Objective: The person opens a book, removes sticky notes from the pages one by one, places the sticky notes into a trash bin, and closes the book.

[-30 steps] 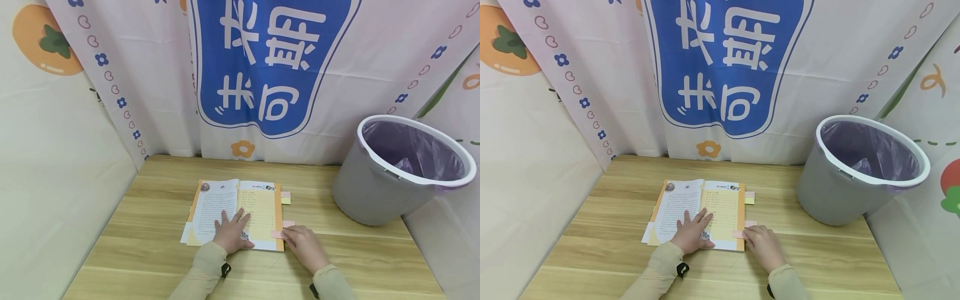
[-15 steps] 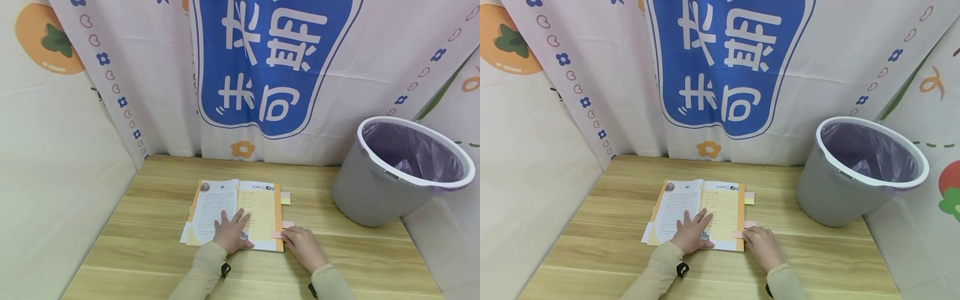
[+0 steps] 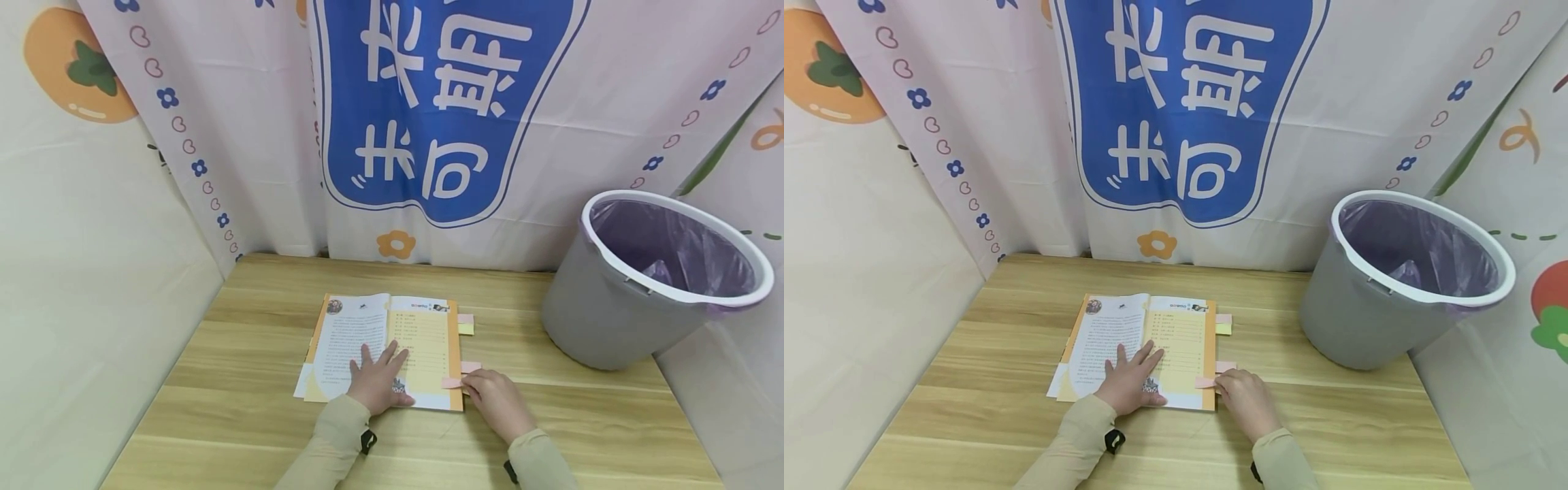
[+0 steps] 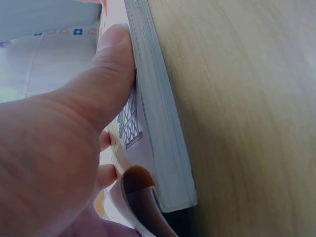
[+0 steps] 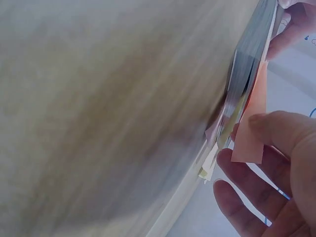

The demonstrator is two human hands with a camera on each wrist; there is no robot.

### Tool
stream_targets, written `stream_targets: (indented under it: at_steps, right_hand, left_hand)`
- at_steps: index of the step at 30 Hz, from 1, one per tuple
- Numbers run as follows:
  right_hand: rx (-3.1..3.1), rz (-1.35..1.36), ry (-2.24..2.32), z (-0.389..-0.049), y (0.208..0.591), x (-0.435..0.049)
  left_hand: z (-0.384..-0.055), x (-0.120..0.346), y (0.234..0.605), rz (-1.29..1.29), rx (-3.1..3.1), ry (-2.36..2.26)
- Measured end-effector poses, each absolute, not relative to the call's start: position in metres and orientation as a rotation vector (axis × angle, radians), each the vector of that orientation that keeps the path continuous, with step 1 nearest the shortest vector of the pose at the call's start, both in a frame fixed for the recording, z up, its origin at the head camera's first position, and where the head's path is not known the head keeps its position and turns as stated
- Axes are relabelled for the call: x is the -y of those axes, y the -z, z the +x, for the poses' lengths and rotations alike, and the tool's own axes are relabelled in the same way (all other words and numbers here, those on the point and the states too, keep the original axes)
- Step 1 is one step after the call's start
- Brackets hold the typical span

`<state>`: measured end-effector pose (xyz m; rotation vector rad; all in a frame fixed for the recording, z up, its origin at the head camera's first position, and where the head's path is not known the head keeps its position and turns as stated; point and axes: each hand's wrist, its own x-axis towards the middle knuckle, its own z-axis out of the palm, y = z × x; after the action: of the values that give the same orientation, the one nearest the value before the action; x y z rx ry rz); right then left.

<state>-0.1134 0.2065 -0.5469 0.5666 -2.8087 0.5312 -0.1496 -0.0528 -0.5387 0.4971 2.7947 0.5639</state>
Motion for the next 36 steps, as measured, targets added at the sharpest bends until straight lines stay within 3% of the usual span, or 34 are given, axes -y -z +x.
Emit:
stream_targets:
  at_steps: [26, 36]
  right_hand:
    - [2.717, 0.321, -0.645, -0.106, 0.535, -0.204]
    - [2.459, 0.312, -0.702, -0.097, 0.517, -0.225]
  left_hand:
    - [-0.149, 0.054, 0.540, 0.492, -2.789, -0.560]
    - [-0.149, 0.053, 0.544, 0.493, -2.777, -0.593]
